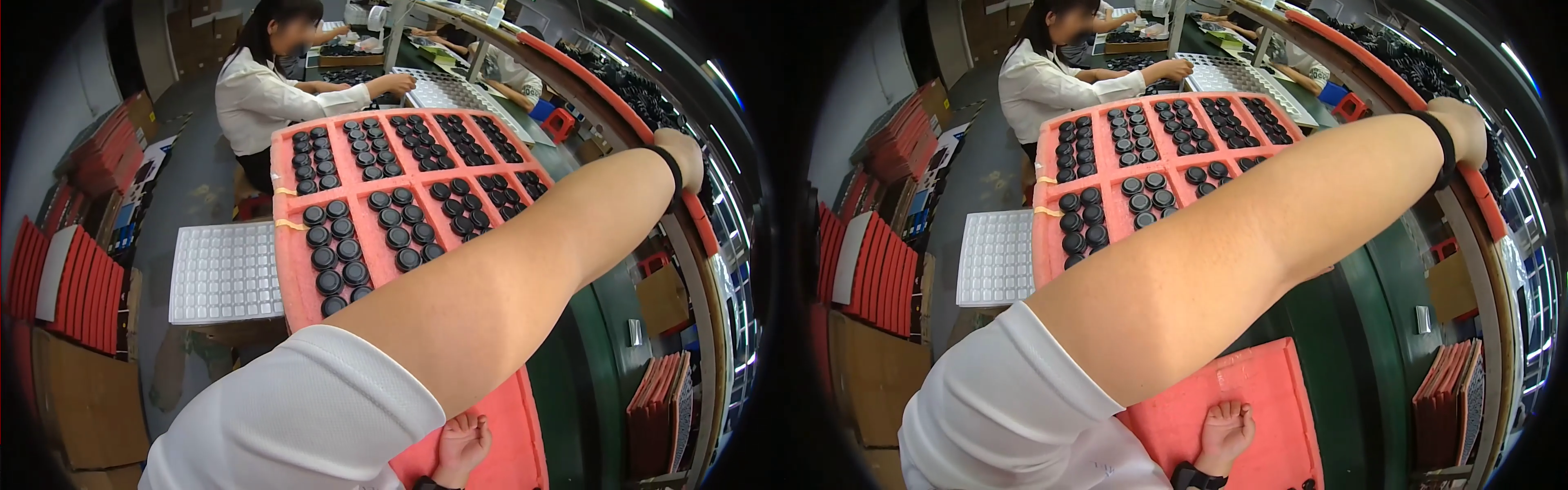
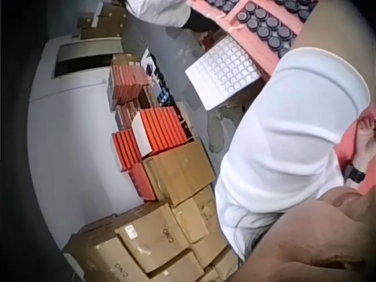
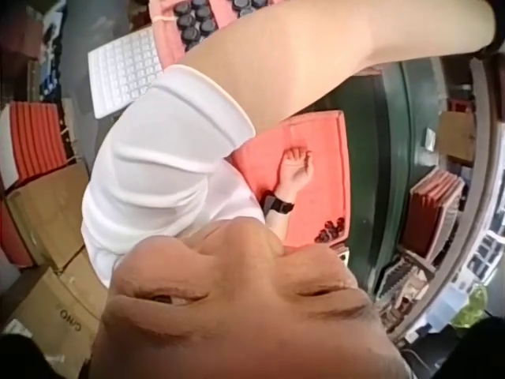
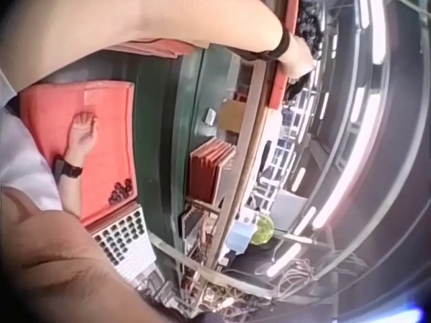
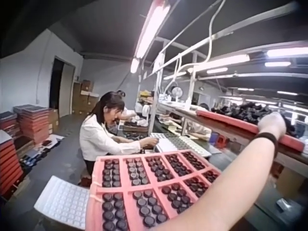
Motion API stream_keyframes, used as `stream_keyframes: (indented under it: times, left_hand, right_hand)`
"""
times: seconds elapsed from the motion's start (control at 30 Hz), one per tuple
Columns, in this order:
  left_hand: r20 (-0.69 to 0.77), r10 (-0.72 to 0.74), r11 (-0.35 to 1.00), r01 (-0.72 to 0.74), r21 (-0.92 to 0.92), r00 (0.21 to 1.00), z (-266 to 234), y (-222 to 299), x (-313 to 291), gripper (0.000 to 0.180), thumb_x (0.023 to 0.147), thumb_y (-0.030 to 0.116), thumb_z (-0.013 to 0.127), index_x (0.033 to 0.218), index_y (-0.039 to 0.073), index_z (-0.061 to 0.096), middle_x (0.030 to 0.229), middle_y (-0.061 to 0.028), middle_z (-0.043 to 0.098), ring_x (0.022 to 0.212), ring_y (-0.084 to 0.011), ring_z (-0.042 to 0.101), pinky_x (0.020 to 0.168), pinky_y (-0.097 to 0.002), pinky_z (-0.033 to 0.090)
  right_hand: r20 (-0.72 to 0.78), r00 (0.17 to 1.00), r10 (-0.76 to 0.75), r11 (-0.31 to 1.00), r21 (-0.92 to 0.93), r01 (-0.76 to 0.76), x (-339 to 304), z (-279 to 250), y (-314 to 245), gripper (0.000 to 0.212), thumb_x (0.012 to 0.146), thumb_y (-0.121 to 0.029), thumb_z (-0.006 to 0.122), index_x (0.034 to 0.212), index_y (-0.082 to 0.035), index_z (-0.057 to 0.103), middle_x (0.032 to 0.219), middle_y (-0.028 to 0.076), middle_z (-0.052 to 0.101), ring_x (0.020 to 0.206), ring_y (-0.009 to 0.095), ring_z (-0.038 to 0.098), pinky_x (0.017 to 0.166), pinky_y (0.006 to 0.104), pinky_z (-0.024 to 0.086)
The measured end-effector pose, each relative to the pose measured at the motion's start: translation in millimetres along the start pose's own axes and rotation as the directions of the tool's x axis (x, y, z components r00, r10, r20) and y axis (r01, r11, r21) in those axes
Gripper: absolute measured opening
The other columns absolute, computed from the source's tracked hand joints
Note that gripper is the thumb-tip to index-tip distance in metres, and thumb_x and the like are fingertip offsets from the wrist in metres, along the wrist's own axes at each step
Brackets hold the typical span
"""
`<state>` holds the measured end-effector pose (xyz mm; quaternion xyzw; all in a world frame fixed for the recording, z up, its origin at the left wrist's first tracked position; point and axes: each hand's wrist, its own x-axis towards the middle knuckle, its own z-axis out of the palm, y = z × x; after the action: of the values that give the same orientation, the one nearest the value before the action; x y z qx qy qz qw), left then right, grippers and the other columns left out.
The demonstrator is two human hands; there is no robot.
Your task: The person picks up a black component from a pink tray, joins it with another piece by hand, and places the assembled unit into a white grid tray. This process is repeated multiple times, with the person occasionally moving the pink foam trays to access more parts.
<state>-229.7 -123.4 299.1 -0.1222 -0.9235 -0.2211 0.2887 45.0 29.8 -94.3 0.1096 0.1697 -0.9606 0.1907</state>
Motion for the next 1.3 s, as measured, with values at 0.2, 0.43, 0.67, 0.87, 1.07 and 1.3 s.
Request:
stream_keyframes:
  times: [0.2, 0.43, 0.67, 0.87, 1.07, 1.3]
  left_hand:
    - [-0.084, -0.040, 0.967, 0.017, -0.255, 0.996, 7, 22, 8, 0.034, 0.076, 0.023, 0.056, 0.105, 0.007, 0.066, 0.109, -0.0155, 0.062, 0.102, -0.0284, 0.060, 0.087, -0.0363, 0.047]
    - [0.095, 0.263, 0.925, -0.279, 0.258, 0.960, 11, -44, 62, 0.027, 0.085, 0.026, 0.049, 0.096, 0.009, 0.067, 0.096, -0.0144, 0.067, 0.091, -0.0297, 0.064, 0.079, -0.0379, 0.051]
    - [0.033, -0.316, 0.314, 0.138, -0.940, 0.948, 10, -30, 45, 0.032, 0.092, 0.025, 0.044, 0.093, -0.004, 0.056, 0.081, -0.0195, 0.064, 0.058, -0.0210, 0.061, 0.049, -0.0328, 0.051]
    - [-0.009, -0.273, -0.053, -0.024, -0.998, 0.962, -5, -51, 58, 0.033, 0.093, 0.032, 0.040, 0.088, 0.001, 0.050, 0.071, -0.0118, 0.058, 0.049, -0.0171, 0.050, 0.044, -0.0297, 0.044]
    - [-0.110, -0.238, -0.520, -0.223, -0.824, 0.965, -11, -13, 30, 0.034, 0.092, 0.037, 0.043, 0.077, 0.007, 0.046, 0.062, -0.0045, 0.045, 0.045, -0.0125, 0.039, 0.041, -0.0269, 0.038]
    - [0.151, 0.306, -0.868, 0.341, -0.362, 0.940, 28, 99, -147, 0.034, 0.092, 0.045, 0.047, 0.084, 0.012, 0.046, 0.058, 0.0022, 0.045, 0.042, -0.0064, 0.034, 0.039, -0.0218, 0.030]
  right_hand:
    - [0.000, 0.998, -0.064, 0.998, 0.008, 0.064, -1, -34, -27, 0.010, 0.084, -0.016, 0.052, 0.084, -0.007, 0.057, 0.070, 0.003, 0.047, 0.063, 0.014, 0.041, 0.060, 0.0270, 0.035]
    - [-0.038, 0.999, 0.037, 0.999, 0.013, -0.037, 3, -33, -1, 0.008, 0.081, -0.016, 0.054, 0.080, -0.008, 0.056, 0.070, 0.004, 0.048, 0.065, 0.017, 0.044, 0.061, 0.0298, 0.036]
    - [-0.034, 0.999, 0.019, 0.999, 0.031, -0.018, 5, -36, -8, 0.008, 0.081, -0.015, 0.056, 0.082, -0.008, 0.057, 0.070, 0.004, 0.049, 0.066, 0.017, 0.044, 0.063, 0.0305, 0.036]
    - [-0.036, 0.998, 0.056, 0.998, 0.040, -0.055, 2, -30, -2, 0.008, 0.080, -0.015, 0.054, 0.081, -0.008, 0.056, 0.069, 0.005, 0.048, 0.064, 0.018, 0.043, 0.061, 0.0298, 0.036]
    - [-0.036, 0.999, 0.038, 0.999, 0.020, -0.037, 6, -27, -3, 0.007, 0.080, -0.015, 0.055, 0.082, -0.008, 0.056, 0.070, 0.004, 0.048, 0.064, 0.017, 0.043, 0.063, 0.0302, 0.036]
    - [0.008, 1.000, 0.014, 1.000, 0.004, -0.014, 8, -40, -10, 0.008, 0.081, -0.016, 0.054, 0.083, -0.008, 0.055, 0.072, 0.003, 0.048, 0.066, 0.016, 0.044, 0.063, 0.0299, 0.036]
